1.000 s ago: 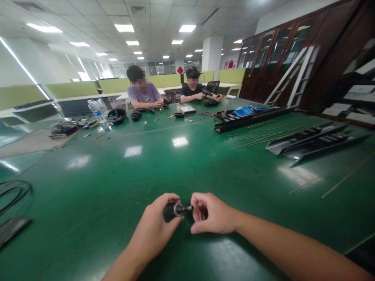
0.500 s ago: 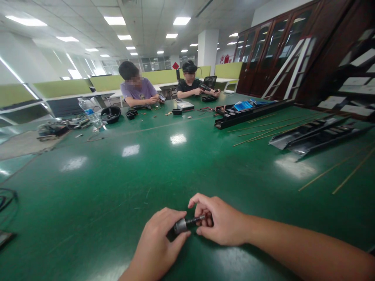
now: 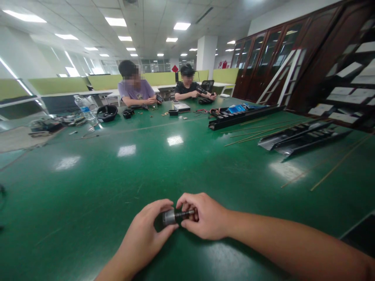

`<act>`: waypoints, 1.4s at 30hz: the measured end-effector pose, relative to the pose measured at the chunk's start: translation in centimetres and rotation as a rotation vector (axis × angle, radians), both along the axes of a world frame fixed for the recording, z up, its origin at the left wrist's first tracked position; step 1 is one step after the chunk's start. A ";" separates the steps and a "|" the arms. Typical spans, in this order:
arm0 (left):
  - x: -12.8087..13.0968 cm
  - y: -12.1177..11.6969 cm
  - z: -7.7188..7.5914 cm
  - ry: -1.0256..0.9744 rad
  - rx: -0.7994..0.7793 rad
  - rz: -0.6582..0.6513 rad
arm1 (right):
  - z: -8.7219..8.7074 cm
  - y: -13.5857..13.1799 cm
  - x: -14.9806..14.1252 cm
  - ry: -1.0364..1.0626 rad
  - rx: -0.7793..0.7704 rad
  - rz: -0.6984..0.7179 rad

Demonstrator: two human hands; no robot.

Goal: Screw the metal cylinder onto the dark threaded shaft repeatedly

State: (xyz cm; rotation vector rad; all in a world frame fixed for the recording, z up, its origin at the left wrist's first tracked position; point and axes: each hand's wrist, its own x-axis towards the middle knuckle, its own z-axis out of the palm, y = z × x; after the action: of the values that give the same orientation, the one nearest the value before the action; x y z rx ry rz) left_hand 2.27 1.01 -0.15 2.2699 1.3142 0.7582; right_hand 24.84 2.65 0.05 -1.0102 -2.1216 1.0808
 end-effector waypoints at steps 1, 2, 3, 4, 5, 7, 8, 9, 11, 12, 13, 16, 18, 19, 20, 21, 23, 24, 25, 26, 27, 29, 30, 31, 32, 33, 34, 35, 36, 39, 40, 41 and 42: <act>0.1 0.0 0.0 0.008 -0.012 -0.008 | 0.0 0.0 0.0 0.008 -0.003 0.004; 0.1 0.0 0.1 0.012 -0.020 -0.016 | 0.1 0.0 -0.1 0.015 -0.002 0.007; 0.2 -0.1 0.1 0.009 -0.029 -0.023 | 0.1 0.0 -0.1 0.020 0.004 0.008; 0.3 -0.1 0.1 0.002 -0.042 -0.027 | 0.2 0.0 -0.1 0.022 0.013 0.005; 0.4 -0.1 0.1 -0.011 -0.060 -0.029 | 0.2 0.0 -0.2 0.021 0.022 0.000; 0.4 0.0 0.1 -0.041 -0.095 -0.028 | 0.3 0.0 -0.2 0.004 0.042 -0.019; 0.4 0.0 0.1 -0.052 -0.107 -0.024 | 0.4 0.0 -0.2 -0.008 0.051 -0.031; 0.4 0.0 0.1 -0.059 -0.113 -0.017 | 0.4 0.0 -0.2 -0.019 0.059 -0.042; 0.4 0.0 0.1 -0.057 -0.108 -0.007 | 0.4 0.1 -0.2 -0.030 0.063 -0.053; 0.4 0.1 0.1 -0.051 -0.103 -0.006 | 0.4 0.1 -0.3 -0.031 0.058 -0.050; 0.3 0.1 0.1 -0.044 -0.099 -0.008 | 0.3 0.1 -0.3 -0.033 0.051 -0.045; 0.4 0.2 0.1 -0.043 -0.086 -0.023 | 0.1 0.3 -0.2 -0.040 0.043 -0.032; 0.5 0.2 0.0 -0.057 -0.075 -0.027 | 0.0 0.3 -0.2 -0.045 0.056 -0.032; 0.5 0.1 0.0 -0.063 -0.070 -0.027 | -0.1 0.4 -0.1 -0.047 0.063 -0.031; 0.6 0.1 -0.1 -0.068 -0.065 -0.025 | -0.1 0.4 -0.1 -0.050 0.067 -0.030; 0.6 0.1 -0.1 -0.071 -0.060 -0.022 | -0.2 0.4 -0.1 -0.053 0.071 -0.030; 0.7 0.1 -0.2 -0.072 -0.055 -0.015 | -0.2 0.5 -0.1 -0.056 0.073 -0.028; 0.7 0.1 -0.2 -0.072 -0.052 -0.011 | -0.2 0.5 -0.1 -0.057 0.074 -0.029; 0.7 0.1 -0.2 -0.069 -0.051 -0.009 | -0.2 0.5 -0.2 -0.058 0.077 -0.029; 0.7 0.1 -0.2 -0.066 -0.052 -0.006 | -0.2 0.5 -0.2 -0.058 0.079 -0.031; 0.8 0.1 -0.1 -0.062 -0.054 -0.004 | -0.2 0.5 -0.2 -0.059 0.083 -0.030; 0.8 0.0 -0.1 -0.060 -0.057 -0.001 | -0.3 0.5 -0.3 -0.057 0.083 -0.030; 0.7 0.0 -0.1 -0.060 -0.059 0.001 | -0.3 0.5 -0.3 -0.054 0.078 -0.029; 0.7 0.0 -0.1 -0.061 -0.062 0.003 | -0.3 0.5 -0.3 -0.050 0.072 -0.028; 0.7 0.0 -0.1 -0.063 -0.062 0.006 | -0.3 0.6 -0.3 -0.047 0.066 -0.027; 0.7 0.0 -0.1 -0.064 -0.063 0.007 | -0.3 0.6 -0.3 -0.043 0.063 -0.027; 0.7 0.0 -0.1 -0.064 -0.063 0.007 | -0.3 0.6 -0.2 -0.041 0.063 -0.027; 0.7 0.0 -0.1 -0.065 -0.062 0.006 | -0.3 0.6 -0.2 -0.040 0.066 -0.027; 0.8 0.0 -0.1 -0.067 -0.060 0.005 | -0.3 0.6 -0.2 -0.040 0.071 -0.029; 0.8 0.0 -0.2 -0.069 -0.055 0.007 | -0.3 0.6 -0.1 -0.037 0.071 -0.036; 0.8 0.0 -0.2 -0.067 -0.054 0.008 | -0.4 0.6 -0.1 -0.035 0.068 -0.038; 0.8 0.0 -0.2 -0.065 -0.054 0.006 | -0.4 0.6 -0.1 -0.034 0.066 -0.038; 0.7 0.0 -0.2 -0.063 -0.053 0.004 | -0.4 0.6 -0.1 -0.034 0.066 -0.037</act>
State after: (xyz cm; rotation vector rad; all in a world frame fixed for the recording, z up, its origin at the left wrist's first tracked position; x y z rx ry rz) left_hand 3.01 1.01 -0.38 2.1849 1.2946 0.7805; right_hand 24.78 3.21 -0.32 -1.0400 -2.1424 0.9758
